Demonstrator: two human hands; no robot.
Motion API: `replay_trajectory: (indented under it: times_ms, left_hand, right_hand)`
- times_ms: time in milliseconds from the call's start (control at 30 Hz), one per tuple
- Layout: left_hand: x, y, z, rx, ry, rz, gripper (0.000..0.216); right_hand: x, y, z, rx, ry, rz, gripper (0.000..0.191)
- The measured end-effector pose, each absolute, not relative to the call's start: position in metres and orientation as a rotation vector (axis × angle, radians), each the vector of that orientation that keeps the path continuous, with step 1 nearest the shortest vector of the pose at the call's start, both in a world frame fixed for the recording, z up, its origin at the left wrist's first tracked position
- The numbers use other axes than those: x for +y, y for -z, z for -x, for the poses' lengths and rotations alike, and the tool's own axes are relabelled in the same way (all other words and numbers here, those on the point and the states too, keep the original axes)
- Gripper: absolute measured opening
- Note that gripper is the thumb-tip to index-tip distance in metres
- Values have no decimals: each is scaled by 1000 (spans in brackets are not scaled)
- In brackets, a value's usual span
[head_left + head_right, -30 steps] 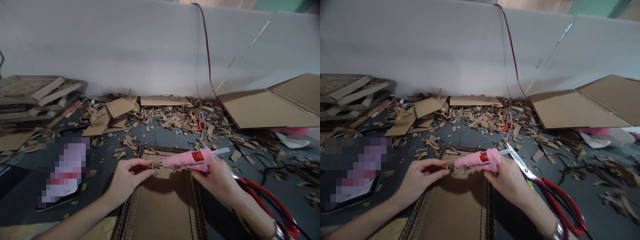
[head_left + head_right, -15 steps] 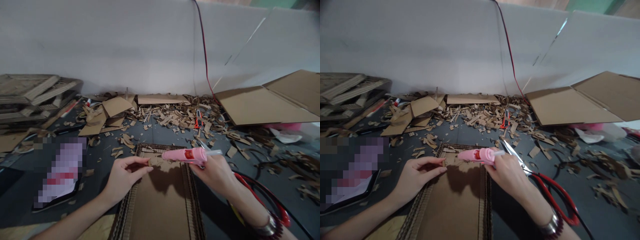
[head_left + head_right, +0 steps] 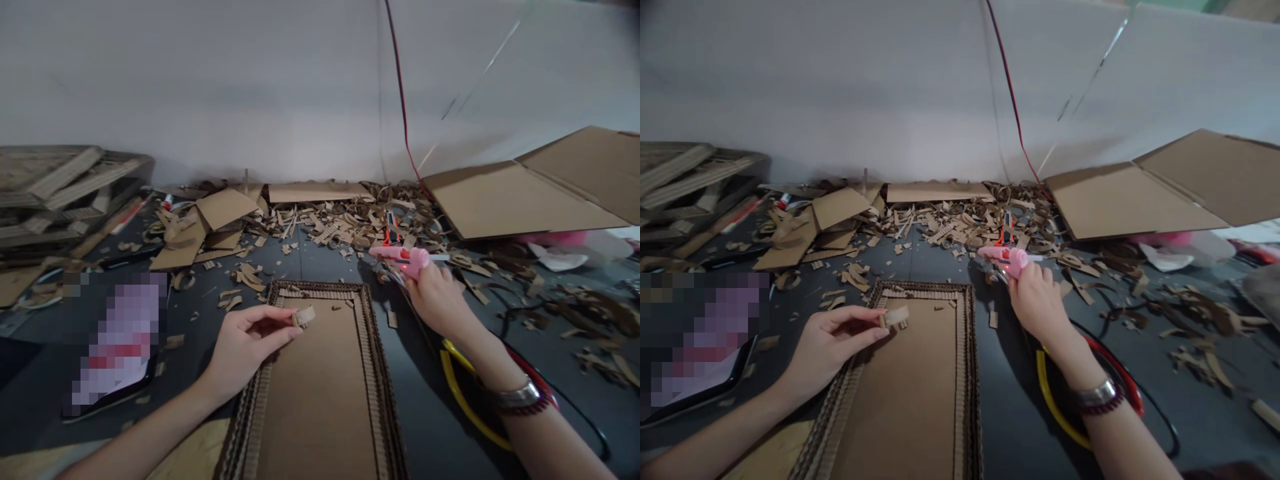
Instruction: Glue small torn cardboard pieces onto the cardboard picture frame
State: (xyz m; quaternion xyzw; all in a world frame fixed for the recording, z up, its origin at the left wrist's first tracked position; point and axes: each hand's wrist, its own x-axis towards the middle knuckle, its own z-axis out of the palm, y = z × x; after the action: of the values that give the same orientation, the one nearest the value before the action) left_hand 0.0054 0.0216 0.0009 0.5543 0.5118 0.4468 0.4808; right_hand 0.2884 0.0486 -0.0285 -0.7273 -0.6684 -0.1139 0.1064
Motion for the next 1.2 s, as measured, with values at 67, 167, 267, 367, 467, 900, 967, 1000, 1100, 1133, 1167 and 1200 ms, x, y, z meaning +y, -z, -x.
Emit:
replay_trajectory:
  times_ms: [67, 167, 267, 367, 467, 900, 967, 1000, 1100, 1133, 1167, 1200]
  left_hand:
    - [21, -1, -5, 1250, -1086, -1358, 13]
    - [20, -1, -6, 1250, -1090, -1354, 13]
    - [20, -3, -7, 1262, -1093, -1352, 12]
    - [21, -4, -8, 1270, -1084, -1345, 13]
    - [20, -3, -7, 1272, -1073, -1344, 14]
    - [11, -5, -10, 1150, -1025, -1563, 12]
    - [10, -4, -10, 1128, -1028, -1636, 12]
    - [10, -4, -10, 1120, -1030, -1678, 12]
    - [10, -2, -10, 1133, -1044, -1815, 11]
    - [9, -2, -9, 1137, -1048, -1865, 10]
    - [9, -1, -9, 1139, -1050, -1916, 10]
    - [9, 0, -9, 1138, -1052, -1967, 9]
  right_hand:
    - [49, 34, -291, -1997, 335, 2178, 28]
    - [44, 31, -295, -1989, 352, 2178, 28]
    - [32, 12, -293, -1944, 489, 2177, 31]
    - [18, -15, -278, -1852, 606, 2110, 20]
    - [11, -30, -252, -1932, 189, 1711, 15]
    - [5, 5, -193, -1407, -1659, 1053, 7]
    - [4, 5, -194, -1293, -1771, 975, 11]
    - [3, 5, -194, -1255, -1794, 950, 13]
    - [3, 5, -192, -1200, -1782, 951, 10]
    - [3, 6, -191, -1193, -1770, 959, 11]
    - [3, 6, -190, -1185, -1761, 959, 12]
    - [2, 6, -190, -1175, -1758, 952, 12]
